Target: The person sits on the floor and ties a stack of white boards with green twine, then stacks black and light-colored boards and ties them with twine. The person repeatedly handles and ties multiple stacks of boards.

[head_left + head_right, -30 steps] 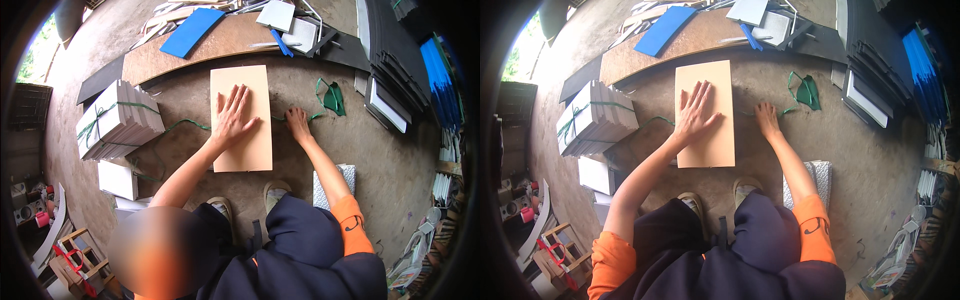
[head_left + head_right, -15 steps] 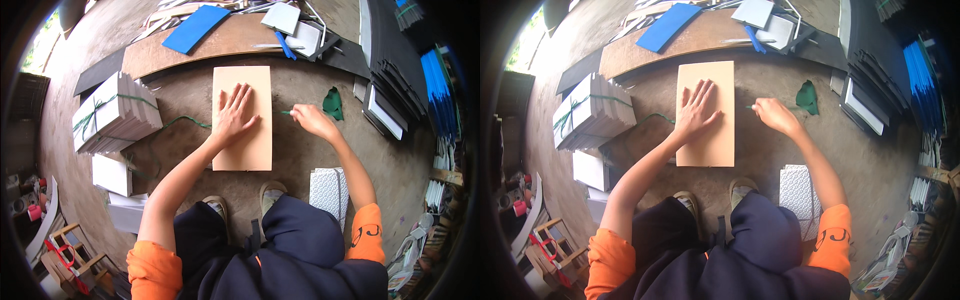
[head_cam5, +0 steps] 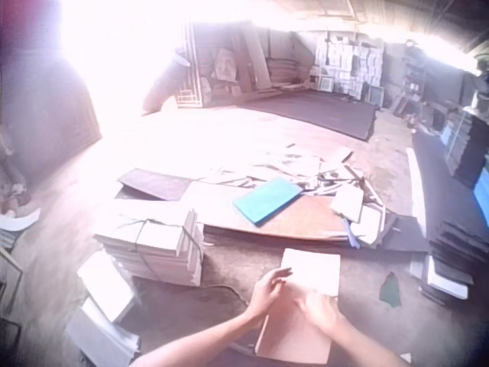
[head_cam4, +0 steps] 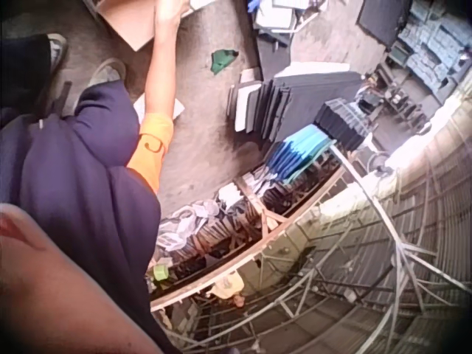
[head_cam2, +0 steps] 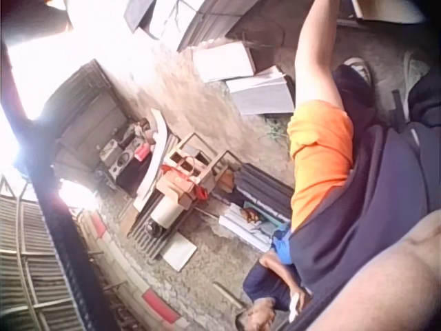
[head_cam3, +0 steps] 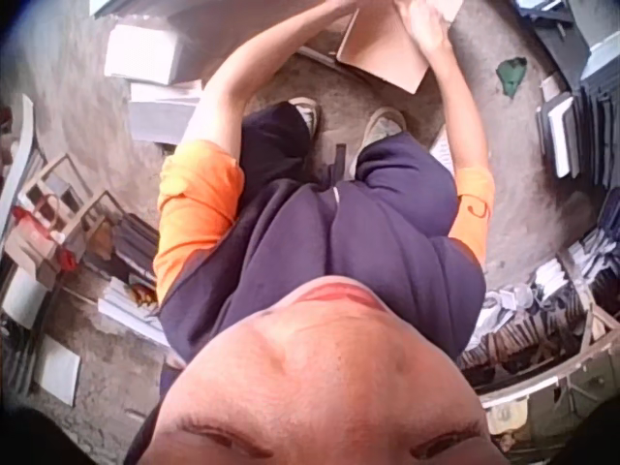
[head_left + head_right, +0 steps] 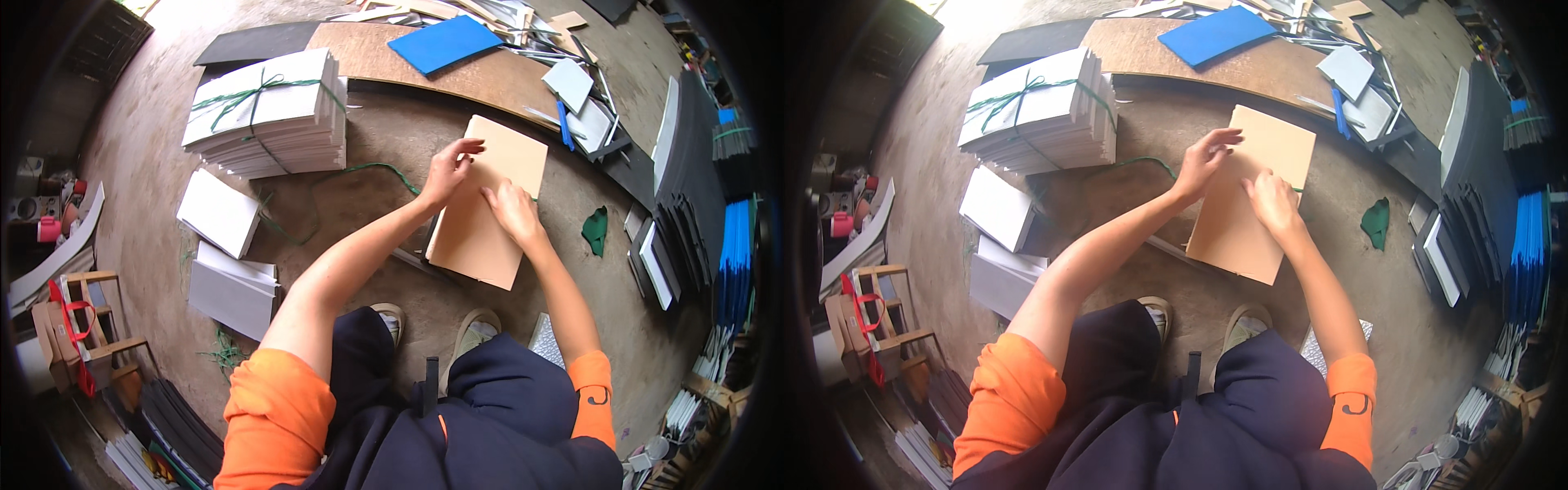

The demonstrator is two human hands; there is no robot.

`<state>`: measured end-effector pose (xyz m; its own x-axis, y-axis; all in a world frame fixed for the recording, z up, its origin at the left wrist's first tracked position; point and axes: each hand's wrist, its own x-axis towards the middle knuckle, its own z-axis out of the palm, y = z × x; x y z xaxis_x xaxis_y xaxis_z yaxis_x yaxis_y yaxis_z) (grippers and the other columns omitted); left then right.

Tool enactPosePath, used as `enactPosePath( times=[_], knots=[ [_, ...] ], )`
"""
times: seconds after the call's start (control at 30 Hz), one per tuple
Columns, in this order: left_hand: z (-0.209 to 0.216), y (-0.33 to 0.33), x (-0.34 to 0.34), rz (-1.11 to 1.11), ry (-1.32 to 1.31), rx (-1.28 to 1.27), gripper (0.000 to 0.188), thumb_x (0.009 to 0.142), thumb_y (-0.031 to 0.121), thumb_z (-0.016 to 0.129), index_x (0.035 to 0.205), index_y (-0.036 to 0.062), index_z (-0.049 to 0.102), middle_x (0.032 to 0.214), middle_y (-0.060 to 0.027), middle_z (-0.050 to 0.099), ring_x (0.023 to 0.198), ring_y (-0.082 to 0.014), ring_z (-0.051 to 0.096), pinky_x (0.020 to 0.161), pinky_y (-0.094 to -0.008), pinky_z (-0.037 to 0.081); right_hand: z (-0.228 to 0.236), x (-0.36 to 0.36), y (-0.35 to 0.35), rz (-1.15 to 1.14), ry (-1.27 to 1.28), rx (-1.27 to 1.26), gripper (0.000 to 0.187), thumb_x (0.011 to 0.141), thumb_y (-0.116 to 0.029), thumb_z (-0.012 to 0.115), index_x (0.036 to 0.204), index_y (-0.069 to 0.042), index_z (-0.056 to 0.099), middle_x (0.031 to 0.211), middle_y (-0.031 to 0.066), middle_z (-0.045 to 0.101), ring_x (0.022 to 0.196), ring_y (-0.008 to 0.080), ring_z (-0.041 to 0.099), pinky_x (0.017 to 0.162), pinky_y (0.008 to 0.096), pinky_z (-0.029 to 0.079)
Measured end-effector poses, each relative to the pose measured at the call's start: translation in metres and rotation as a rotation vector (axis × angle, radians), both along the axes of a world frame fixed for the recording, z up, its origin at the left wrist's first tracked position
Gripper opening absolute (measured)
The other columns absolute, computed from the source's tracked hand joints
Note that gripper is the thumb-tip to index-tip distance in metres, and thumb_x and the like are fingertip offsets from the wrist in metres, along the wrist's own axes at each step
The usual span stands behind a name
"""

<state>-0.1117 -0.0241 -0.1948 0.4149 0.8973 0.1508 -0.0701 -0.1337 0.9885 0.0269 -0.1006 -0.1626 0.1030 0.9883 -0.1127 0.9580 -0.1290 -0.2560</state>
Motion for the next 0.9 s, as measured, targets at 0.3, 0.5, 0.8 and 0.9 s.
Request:
enactPosePath(
  times=[0.3,0.5,0.8,0.9],
  knots=[
    [-0.092,0.006,-0.11,-0.097,0.938,0.732,0.034,0.069,0.006,0.062,0.101,0.0096,0.053,0.11,-0.0058,0.043,0.109,-0.0266,0.039,0.089,-0.0443,0.035,0.006,0.001,0.005,-0.032,-0.006,-0.085,0.046,0.084,-0.039,0.055,0.087,0.007,0.052,0.075,0.0275,0.06,0.076,0.041,0.061,0.066,0.0468,0.05],
    [-0.12,0.012,-0.1,-0.076,1.238,1.041,0.029,0.075,0.026,0.062,0.101,0.0138,0.053,0.105,-0.0077,0.048,0.105,-0.0251,0.043,0.086,-0.0427,0.037,0.002,0.004,0.006,0.01,0.04,-0.031,0.047,0.084,-0.04,0.056,0.084,0.007,0.054,0.077,0.0278,0.06,0.078,0.0411,0.061,0.068,0.0463,0.05],
    [-0.022,0.023,-0.082,-0.158,0.956,0.349,0.032,0.089,0.028,0.044,0.079,0.0027,0.061,0.075,-0.0218,0.06,0.074,-0.0385,0.059,0.067,-0.0465,0.046,-0.017,0.023,0.002,0.031,0.113,-0.025,0.039,0.087,-0.033,0.051,0.086,0.005,0.055,0.078,0.0274,0.06,0.069,0.0395,0.06,0.061,0.0455,0.048],
    [0.007,0.031,-0.064,-0.236,0.858,0.107,0.029,0.087,0.025,0.048,0.08,0.0032,0.066,0.076,-0.0147,0.063,0.067,-0.0288,0.06,0.065,-0.0395,0.047,-0.017,0.034,0.008,-0.043,0.474,-0.076,0.028,0.089,-0.022,0.042,0.09,0.003,0.055,0.072,0.0176,0.059,0.054,0.0255,0.055,0.05,0.0353,0.045]
  ],
)
